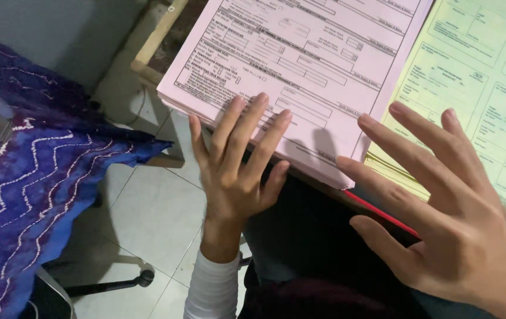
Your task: Flipping through and organizing stacks of printed paper documents on a desk
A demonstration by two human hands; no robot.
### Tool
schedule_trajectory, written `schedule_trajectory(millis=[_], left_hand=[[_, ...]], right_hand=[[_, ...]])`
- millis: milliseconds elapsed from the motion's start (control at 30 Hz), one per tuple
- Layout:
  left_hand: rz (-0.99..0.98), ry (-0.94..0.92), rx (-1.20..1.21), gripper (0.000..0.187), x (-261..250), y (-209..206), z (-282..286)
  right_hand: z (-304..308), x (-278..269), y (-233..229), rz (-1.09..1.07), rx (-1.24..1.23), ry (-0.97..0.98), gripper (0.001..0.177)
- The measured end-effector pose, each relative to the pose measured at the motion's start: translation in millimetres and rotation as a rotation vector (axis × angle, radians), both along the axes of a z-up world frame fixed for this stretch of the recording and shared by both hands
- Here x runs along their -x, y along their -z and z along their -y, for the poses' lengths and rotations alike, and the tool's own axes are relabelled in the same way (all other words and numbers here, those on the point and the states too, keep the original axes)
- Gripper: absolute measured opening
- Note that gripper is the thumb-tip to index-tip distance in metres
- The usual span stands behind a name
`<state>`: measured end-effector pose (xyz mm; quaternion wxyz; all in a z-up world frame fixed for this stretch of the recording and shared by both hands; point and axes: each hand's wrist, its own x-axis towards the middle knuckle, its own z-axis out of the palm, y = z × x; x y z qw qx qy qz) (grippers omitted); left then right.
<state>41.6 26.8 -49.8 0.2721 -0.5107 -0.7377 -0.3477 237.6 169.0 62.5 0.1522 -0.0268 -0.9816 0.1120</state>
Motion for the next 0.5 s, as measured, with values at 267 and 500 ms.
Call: schedule_trajectory(millis=[267,500], left_hand=[[0.080,0.015,-0.100,0.044,-2,23,-9],[0.098,0.034,-0.193,0.053,0,32,-17]], right_hand=[[-48,73,10,0.185,-0.140,-0.262,0.073],[-78,143,18,0.289,-0.043,-0.337,0.093]])
